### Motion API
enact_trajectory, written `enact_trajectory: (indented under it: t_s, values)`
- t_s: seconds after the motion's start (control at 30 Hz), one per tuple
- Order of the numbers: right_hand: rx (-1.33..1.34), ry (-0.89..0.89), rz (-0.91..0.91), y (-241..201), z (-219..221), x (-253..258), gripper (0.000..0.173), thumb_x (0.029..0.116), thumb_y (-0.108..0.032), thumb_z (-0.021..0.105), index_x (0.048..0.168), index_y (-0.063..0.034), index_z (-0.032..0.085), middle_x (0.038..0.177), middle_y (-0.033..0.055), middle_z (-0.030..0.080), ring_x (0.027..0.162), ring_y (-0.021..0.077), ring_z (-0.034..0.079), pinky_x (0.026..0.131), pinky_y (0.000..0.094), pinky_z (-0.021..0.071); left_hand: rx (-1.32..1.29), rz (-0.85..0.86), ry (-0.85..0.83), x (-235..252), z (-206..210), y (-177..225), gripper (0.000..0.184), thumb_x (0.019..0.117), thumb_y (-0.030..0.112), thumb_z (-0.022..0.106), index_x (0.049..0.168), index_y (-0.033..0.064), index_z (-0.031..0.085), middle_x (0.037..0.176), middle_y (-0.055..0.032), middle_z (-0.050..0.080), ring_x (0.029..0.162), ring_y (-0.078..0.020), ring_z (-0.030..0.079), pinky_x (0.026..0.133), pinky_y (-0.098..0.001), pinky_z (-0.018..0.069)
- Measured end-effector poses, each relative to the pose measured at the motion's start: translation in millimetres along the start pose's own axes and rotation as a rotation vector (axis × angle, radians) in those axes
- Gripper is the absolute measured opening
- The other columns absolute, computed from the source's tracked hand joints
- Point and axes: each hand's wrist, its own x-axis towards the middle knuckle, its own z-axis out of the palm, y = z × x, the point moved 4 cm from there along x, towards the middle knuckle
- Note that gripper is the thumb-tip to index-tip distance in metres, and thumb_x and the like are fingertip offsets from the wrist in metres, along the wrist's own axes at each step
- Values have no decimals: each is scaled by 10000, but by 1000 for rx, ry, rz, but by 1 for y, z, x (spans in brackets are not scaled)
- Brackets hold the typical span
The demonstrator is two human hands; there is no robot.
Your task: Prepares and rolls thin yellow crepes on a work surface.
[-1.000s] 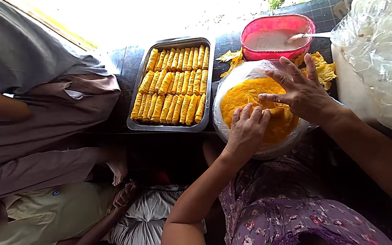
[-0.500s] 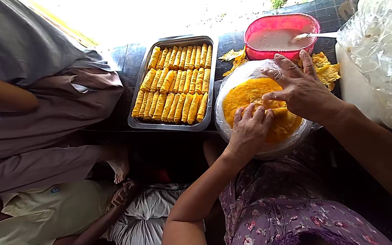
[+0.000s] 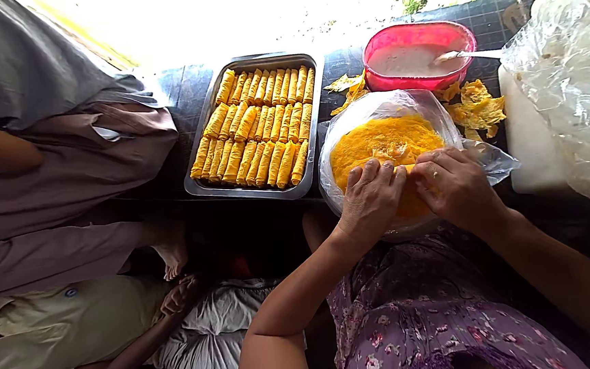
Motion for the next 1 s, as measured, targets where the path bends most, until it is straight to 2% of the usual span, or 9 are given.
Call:
enact_trajectory:
  t_s: [0.07,0.17,0.27,0.5,0.7,0.83,0.9,1.0]
  values:
    - [-10,30,-9,1,3,-7,174,951,-64,588,983,12,741,1036,193,733,1047,369,698,912,480,537,-45,6,-20,3,-1,-5,299,936,-17,595,1165,88,755,1073,-123,721,1034,-311,657,867,-458,472]
    - [27,44,8,8,3,0,185,940,15,563,965,14,747,1017,182,754,1005,355,725,931,470,549,-153,-30,-31,13,-6,-17,204,963,0,604,1126,25,725,994,-155,723,907,-333,689,805,-489,517]
    - [141,3,71,19,1,11,184,952,10,574,963,2,758,992,170,755,969,343,725,894,465,557,-224,-52,-45,20,-9,-30,76,968,38,637,986,-7,695,882,-155,681,817,-325,679,740,-483,519]
    - [285,-33,203,39,9,21,170,948,-24,632,939,-51,800,966,141,709,951,306,637,867,427,502,-277,-92,-34,28,6,-50,106,960,89,659,921,64,754,914,-102,703,941,-305,660,786,-468,489]
    - [293,-52,203,46,12,28,160,948,-50,647,930,-57,805,936,145,699,940,311,623,862,438,478,-298,-116,-51,32,9,-55,125,970,120,660,935,62,766,885,-109,687,925,-307,648,797,-469,478]
    - [176,-9,131,28,7,24,139,952,0,620,980,-15,755,1023,181,720,1011,378,666,898,500,521,-212,-76,27,29,3,-45,116,971,78,649,919,29,740,859,-125,678,883,-317,653,780,-453,510]
    - [76,18,78,17,6,14,205,945,28,570,1013,-8,760,1069,186,730,1035,389,680,870,519,525,-141,-53,3,20,-6,-34,119,982,52,626,965,22,741,922,-137,675,924,-333,641,787,-473,501]
    - [-48,37,63,12,8,5,216,1002,-61,568,1080,-43,770,1106,163,733,1047,364,669,833,500,485,-49,-50,-15,12,-8,-27,168,977,77,649,1098,15,747,1040,-161,704,1016,-360,658,821,-489,515]
